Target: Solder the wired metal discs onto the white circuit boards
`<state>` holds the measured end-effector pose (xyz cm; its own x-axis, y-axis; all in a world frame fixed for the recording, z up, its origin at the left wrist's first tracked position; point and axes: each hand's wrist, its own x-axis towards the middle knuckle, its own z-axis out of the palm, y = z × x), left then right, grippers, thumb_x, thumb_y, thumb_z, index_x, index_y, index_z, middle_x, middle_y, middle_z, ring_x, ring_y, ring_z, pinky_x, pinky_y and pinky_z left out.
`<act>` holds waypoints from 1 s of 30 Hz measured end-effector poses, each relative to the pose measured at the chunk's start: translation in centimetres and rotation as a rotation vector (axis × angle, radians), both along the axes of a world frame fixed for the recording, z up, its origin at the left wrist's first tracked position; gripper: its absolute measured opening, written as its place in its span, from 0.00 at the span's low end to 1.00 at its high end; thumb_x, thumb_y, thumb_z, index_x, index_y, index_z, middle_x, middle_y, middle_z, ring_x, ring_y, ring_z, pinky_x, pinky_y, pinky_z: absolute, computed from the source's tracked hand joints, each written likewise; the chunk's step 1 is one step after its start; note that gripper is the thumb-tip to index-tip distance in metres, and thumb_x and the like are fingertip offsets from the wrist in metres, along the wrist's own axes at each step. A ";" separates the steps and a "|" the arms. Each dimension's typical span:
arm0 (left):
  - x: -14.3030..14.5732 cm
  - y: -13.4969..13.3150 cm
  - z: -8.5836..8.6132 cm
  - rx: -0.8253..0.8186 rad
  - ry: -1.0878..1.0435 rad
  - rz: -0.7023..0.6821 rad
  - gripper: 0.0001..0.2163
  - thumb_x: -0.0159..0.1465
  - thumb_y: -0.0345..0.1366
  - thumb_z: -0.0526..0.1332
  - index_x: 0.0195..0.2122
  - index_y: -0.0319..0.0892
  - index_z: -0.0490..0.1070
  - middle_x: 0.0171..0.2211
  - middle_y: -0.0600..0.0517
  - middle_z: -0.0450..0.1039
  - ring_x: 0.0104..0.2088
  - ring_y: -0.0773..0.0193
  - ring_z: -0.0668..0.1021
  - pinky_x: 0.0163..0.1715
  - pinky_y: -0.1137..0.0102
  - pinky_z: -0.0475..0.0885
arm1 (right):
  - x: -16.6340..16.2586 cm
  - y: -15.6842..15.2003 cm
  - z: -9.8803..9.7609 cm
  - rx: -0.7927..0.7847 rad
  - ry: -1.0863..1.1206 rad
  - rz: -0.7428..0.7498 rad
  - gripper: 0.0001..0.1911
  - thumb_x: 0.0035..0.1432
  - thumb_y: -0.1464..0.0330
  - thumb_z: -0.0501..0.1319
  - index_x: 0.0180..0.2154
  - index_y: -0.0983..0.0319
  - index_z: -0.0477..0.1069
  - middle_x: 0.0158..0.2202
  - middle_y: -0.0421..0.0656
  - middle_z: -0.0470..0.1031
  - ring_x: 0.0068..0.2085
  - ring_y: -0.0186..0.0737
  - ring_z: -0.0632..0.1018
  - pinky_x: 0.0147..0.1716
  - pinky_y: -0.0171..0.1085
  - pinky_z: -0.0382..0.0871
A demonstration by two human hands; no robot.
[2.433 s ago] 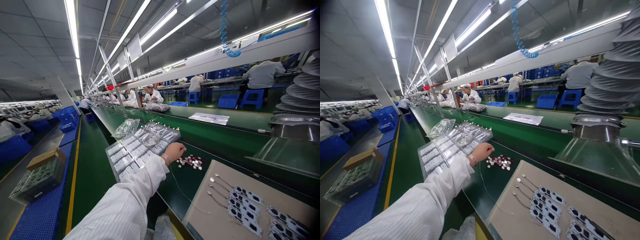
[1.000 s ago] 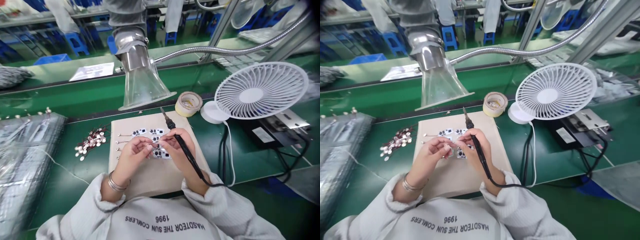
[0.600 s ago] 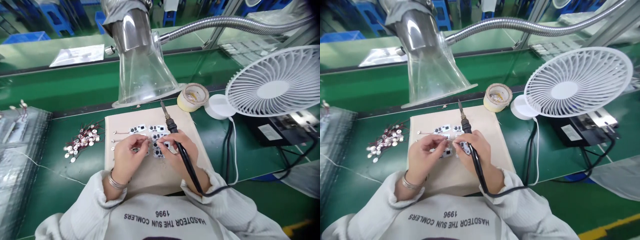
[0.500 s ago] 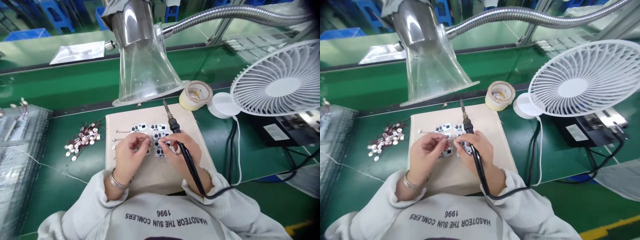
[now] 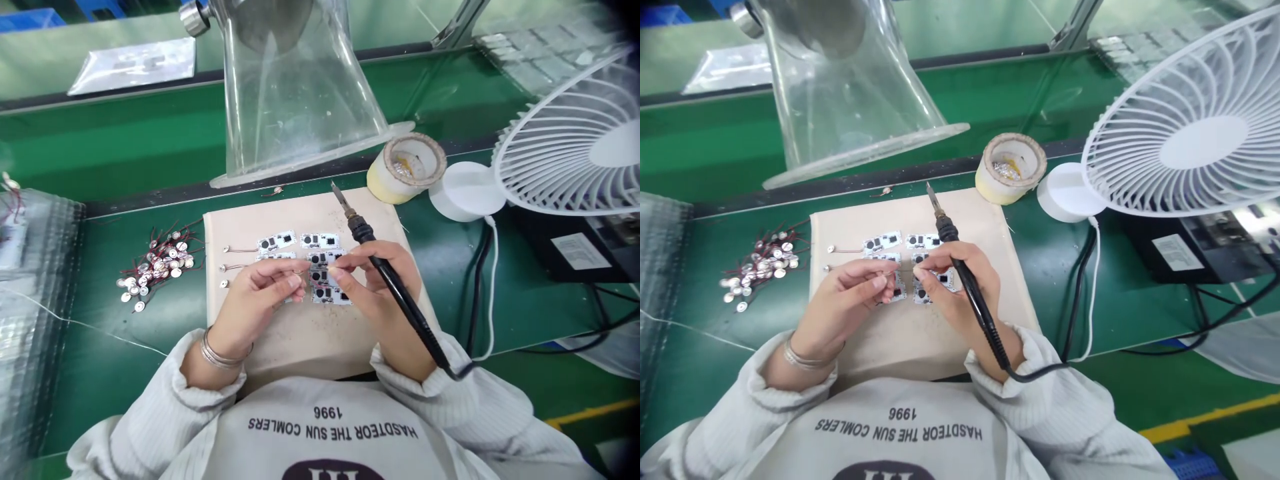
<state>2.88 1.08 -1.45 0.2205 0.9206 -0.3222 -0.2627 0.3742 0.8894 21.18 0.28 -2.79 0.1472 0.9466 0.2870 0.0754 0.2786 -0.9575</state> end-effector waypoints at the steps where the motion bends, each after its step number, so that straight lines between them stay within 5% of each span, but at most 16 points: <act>1: 0.1 0.0 0.0 -0.012 0.007 -0.001 0.08 0.55 0.35 0.72 0.37 0.43 0.82 0.25 0.52 0.77 0.26 0.68 0.76 0.28 0.74 0.76 | -0.1 0.0 0.1 -0.008 0.022 -0.005 0.16 0.53 0.75 0.70 0.41 0.54 0.70 0.35 0.37 0.76 0.34 0.38 0.81 0.40 0.42 0.77; 11: 0.5 -0.5 -0.4 0.249 0.351 0.117 0.03 0.62 0.34 0.66 0.32 0.43 0.80 0.26 0.54 0.77 0.25 0.70 0.76 0.28 0.76 0.76 | -0.2 -0.3 0.0 -0.007 0.013 -0.019 0.16 0.52 0.75 0.70 0.40 0.54 0.72 0.37 0.38 0.77 0.35 0.39 0.81 0.35 0.40 0.79; 19: 0.7 -0.7 -0.1 0.392 0.412 0.074 0.03 0.64 0.34 0.65 0.36 0.44 0.80 0.31 0.52 0.79 0.28 0.70 0.78 0.29 0.75 0.75 | -0.4 -0.1 -0.2 -0.072 0.113 0.098 0.19 0.51 0.73 0.72 0.43 0.55 0.70 0.38 0.38 0.79 0.38 0.39 0.83 0.36 0.39 0.81; 30: 0.2 -0.7 0.3 0.680 0.781 -0.048 0.04 0.64 0.35 0.65 0.35 0.46 0.81 0.32 0.51 0.81 0.33 0.63 0.80 0.37 0.69 0.77 | -0.7 0.0 0.4 -0.132 0.139 0.143 0.14 0.52 0.73 0.71 0.37 0.56 0.69 0.34 0.37 0.78 0.36 0.36 0.83 0.33 0.34 0.80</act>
<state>3.06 0.40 -1.17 0.2150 0.9573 0.1933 0.4802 -0.2760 0.8326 20.46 0.32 -2.41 0.0388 0.9886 0.1453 -0.0913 0.1483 -0.9847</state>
